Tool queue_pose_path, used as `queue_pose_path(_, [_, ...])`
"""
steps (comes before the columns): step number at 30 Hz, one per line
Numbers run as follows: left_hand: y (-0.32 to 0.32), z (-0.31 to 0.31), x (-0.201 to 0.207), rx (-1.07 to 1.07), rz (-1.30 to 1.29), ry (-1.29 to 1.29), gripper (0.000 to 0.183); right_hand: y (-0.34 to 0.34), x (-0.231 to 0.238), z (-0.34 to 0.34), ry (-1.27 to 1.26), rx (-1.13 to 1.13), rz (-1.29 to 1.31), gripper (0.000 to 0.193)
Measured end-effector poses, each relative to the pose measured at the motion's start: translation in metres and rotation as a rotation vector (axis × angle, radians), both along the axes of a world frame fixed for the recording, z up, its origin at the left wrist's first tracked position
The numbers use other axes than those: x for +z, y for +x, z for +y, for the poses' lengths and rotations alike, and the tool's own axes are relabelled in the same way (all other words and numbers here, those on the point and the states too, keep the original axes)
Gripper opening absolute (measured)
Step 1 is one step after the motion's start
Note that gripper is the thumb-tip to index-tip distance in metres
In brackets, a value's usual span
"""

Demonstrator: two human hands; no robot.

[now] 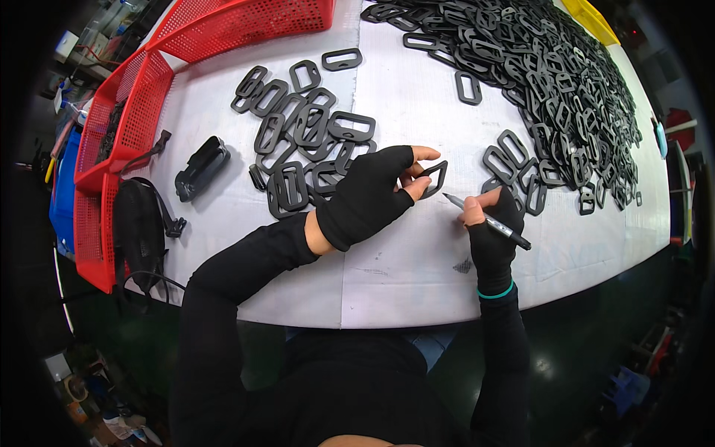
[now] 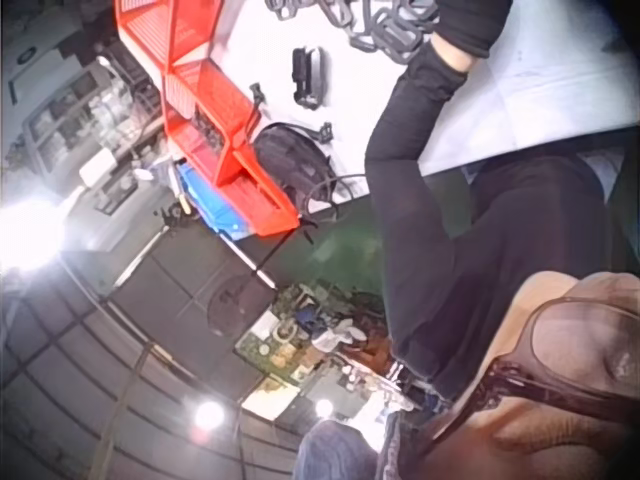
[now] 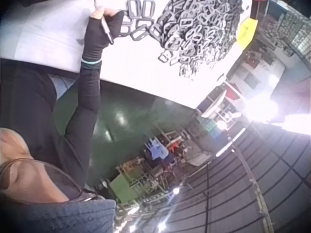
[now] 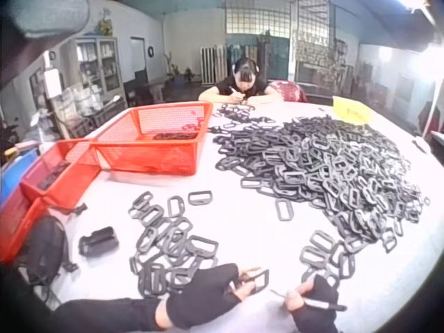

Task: The person uses a pen to mark small black plastic buckle-like components on a work surface, handling them one by one from a large pile and moving them into a smaller group.

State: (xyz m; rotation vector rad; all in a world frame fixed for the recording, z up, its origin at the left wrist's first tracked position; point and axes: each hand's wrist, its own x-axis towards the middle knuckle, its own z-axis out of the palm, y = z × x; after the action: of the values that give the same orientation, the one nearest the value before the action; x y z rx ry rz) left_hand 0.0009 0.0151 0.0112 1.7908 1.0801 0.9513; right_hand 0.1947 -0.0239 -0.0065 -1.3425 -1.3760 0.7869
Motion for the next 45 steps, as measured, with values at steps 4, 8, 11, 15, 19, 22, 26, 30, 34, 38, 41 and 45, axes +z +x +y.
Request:
queue_pose_path(4, [0.000,-0.001,0.001,-0.019,-0.047,-0.030,0.036,-0.004,0.004,0.000,0.047,0.031,-0.093,0.015])
queue_pose_path(8, [0.000,-0.001,-0.002,-0.015,-0.045,-0.009,0.036,-0.006,0.002,0.000,0.049,0.032,-0.110,0.014])
queue_pose_path(11, [0.000,-0.001,-0.001,-0.015,-0.037,0.013,0.036,-0.007,0.002,0.000,0.055,0.027,-0.107,0.014])
queue_pose_path(15, [0.001,-0.001,-0.001,-0.010,-0.031,0.030,0.036,-0.007,0.000,0.001,0.051,0.039,-0.118,0.014])
queue_pose_path(19, [0.001,-0.001,-0.001,-0.016,-0.032,0.029,0.037,-0.007,0.001,0.002,0.052,0.037,-0.148,0.014])
queue_pose_path(22, [0.000,0.000,-0.003,-0.019,-0.036,0.043,0.037,-0.007,0.000,0.001,0.054,0.036,-0.117,0.014])
queue_pose_path(26, [0.000,0.002,-0.005,-0.039,-0.007,0.093,0.033,0.002,-0.002,0.000,0.048,0.021,-0.099,0.016])
queue_pose_path(30, [-0.006,0.010,0.001,-0.186,0.049,0.136,0.028,0.010,0.002,-0.001,0.017,-0.043,0.286,0.021])
queue_pose_path(34, [-0.013,0.016,0.005,-0.401,0.126,0.235,0.021,0.010,0.004,0.003,-0.077,-0.043,0.317,0.023])
queue_pose_path(38, [-0.019,0.018,0.012,-0.496,0.216,0.253,0.021,0.004,0.007,0.000,-0.226,0.035,0.174,0.022])
queue_pose_path(41, [-0.022,0.020,0.016,-0.539,0.249,0.274,0.025,0.002,0.004,-0.001,-0.210,0.046,0.129,0.022])
queue_pose_path(45, [-0.023,0.020,0.018,-0.566,0.258,0.308,0.027,0.001,0.004,0.000,-0.218,0.053,0.092,0.022])
